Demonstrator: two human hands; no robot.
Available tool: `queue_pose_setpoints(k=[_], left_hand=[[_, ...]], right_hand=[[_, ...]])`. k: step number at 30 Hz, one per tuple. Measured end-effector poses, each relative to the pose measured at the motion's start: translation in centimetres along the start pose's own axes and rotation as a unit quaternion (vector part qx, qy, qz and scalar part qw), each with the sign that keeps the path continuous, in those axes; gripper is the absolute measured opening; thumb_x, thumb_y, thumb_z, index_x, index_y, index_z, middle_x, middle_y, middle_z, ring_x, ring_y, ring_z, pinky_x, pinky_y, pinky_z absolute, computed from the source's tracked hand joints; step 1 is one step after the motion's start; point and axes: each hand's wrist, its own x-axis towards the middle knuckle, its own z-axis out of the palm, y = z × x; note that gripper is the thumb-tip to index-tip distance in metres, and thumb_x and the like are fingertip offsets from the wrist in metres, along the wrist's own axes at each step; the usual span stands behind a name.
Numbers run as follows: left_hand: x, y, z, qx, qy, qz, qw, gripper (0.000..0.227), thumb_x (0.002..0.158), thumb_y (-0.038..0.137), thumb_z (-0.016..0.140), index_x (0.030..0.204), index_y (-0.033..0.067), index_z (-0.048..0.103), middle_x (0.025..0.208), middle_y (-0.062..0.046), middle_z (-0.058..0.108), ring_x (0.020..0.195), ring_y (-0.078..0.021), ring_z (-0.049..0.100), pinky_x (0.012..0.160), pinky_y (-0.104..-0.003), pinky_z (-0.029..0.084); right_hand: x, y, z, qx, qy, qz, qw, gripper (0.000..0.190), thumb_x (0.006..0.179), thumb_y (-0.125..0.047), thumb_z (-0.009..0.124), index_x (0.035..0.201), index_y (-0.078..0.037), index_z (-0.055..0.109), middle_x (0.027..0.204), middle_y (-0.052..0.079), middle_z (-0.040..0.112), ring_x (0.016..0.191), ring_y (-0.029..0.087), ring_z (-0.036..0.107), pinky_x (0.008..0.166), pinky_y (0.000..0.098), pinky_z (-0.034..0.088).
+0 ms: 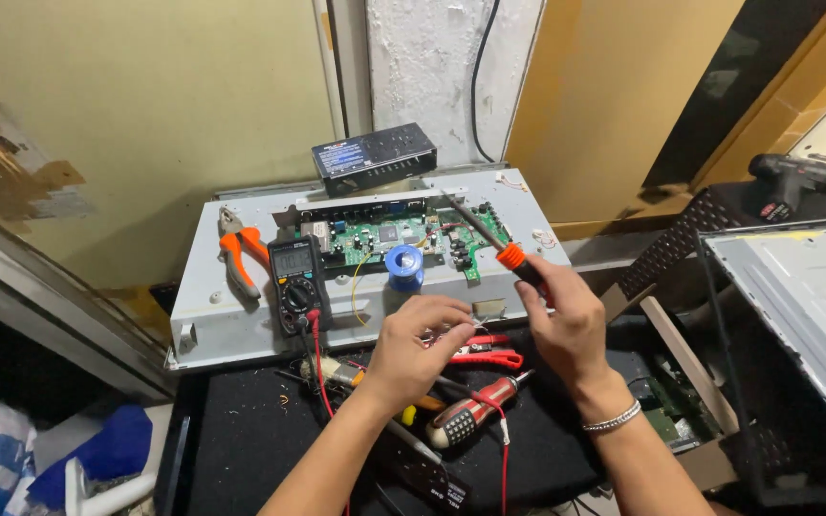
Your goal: Soldering electronic components on a circuit board using a soldering iron and solder wire.
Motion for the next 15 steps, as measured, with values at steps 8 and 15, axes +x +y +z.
queue_pose_setpoints(k=[8, 15], left_hand=[[-0.4, -0.5, 0.8, -0.083, -0.031, -0.119, 0.989, 0.011, 0.089, 0.022, 0.077, 0.096, 0.0157, 0.082, 0.127, -0.018, 0.072, 0.119, -0.0322, 0.068, 0.098, -0.044, 0.052], [-0.2, -0.1, 1.4, -0.097, 0.032, -0.195, 0.976, 0.014, 0.092, 0.020, 0.076, 0.098, 0.0123, 0.085, 0.087, -0.010, 0.080, 0.090, -0.0142, 0.071, 0.084, -0.034, 0.059]], right_hand=[[-1.0, -1.7, 2.4, 0.016, 0.002, -0.034, 0.999, 0.037, 0.090, -0.018, 0.079, 0.126, -0.012, 0.071, 0.095, 0.004, 0.072, 0.068, 0.022, 0.070, 0.061, 0.0326, 0.059], [-1.1, -5.0, 3.2, 0.153, -0.019, 0.018, 0.988, 0.038, 0.081, 0.003, 0.074, 0.117, -0.005, 0.063, 0.106, 0.011, 0.070, 0.087, 0.033, 0.074, 0.070, 0.0366, 0.063]])
